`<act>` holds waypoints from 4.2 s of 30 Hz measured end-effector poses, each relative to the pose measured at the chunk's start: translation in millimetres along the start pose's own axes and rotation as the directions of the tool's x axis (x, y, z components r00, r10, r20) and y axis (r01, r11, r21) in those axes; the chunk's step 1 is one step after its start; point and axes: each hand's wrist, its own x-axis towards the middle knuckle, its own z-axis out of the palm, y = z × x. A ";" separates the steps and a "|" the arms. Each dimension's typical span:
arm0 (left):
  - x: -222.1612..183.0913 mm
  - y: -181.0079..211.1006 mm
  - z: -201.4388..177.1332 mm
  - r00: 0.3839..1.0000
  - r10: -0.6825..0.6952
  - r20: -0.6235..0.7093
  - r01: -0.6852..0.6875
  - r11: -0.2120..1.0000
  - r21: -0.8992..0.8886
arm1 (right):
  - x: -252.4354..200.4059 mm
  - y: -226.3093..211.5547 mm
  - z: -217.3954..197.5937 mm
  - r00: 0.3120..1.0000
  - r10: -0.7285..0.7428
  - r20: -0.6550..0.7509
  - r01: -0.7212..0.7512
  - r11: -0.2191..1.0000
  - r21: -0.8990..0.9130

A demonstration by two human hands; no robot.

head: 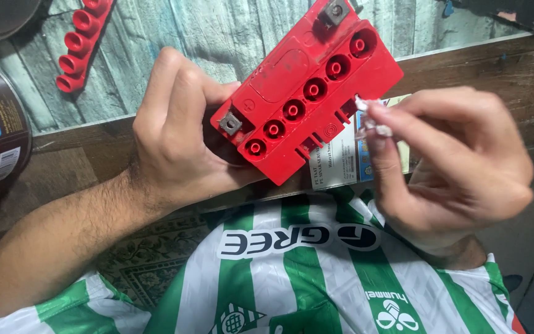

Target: Cleaning a red battery casing with a tissue and scraping the metal terminals with a utility knife.

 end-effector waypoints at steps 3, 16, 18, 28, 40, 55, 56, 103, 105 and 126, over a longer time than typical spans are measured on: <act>0.1 -2.1 1.3 0.999 0.035 -0.016 -0.035 0.999 0.000 | 3.8 16.2 -22.0 0.994 -0.089 0.071 0.096 0.989 -0.116; 14.4 -10.3 -10.0 0.997 0.082 -0.013 -0.083 0.996 -0.042 | 28.2 29.4 -8.2 0.987 0.102 0.127 -0.104 0.995 0.007; 13.0 -12.0 -11.7 0.997 0.071 0.012 -0.070 0.995 -0.076 | 26.0 17.9 0.8 0.994 0.106 0.021 -0.106 0.994 0.008; -0.6 -12.9 -0.4 0.992 0.115 -0.057 -0.117 0.993 -0.028 | 8.2 8.7 41.6 0.961 0.156 -0.229 -0.122 0.981 0.153; 4.1 -44.1 2.0 0.964 0.039 0.262 -0.009 0.994 -0.112 | -19.4 15.9 24.7 0.982 0.076 -0.170 -0.040 0.977 0.208; -10.7 -15.7 0.5 0.996 -0.086 0.033 0.086 0.996 -0.019 | -36.7 -12.4 26.3 0.948 -0.288 -0.135 0.276 0.956 -0.098; -8.8 -15.1 -1.9 0.996 -0.075 0.047 0.076 0.997 -0.009 | -37.1 -11.2 26.1 0.950 -0.262 -0.168 0.252 0.964 -0.082; -27.6 -39.0 22.0 0.983 -0.118 0.142 0.115 0.993 0.026 | 2.3 -59.1 39.4 0.886 -0.152 0.438 0.107 0.986 0.126; -14.3 -27.9 11.6 1.000 -0.020 -0.009 0.021 0.998 0.059 | -2.8 -53.9 39.8 0.880 -0.121 0.459 0.107 0.993 0.057; -7.6 -21.8 -1.0 0.998 0.046 0.043 -0.044 0.997 -0.056 | -21.3 13.6 11.6 0.953 -0.238 -0.187 0.216 0.968 -0.132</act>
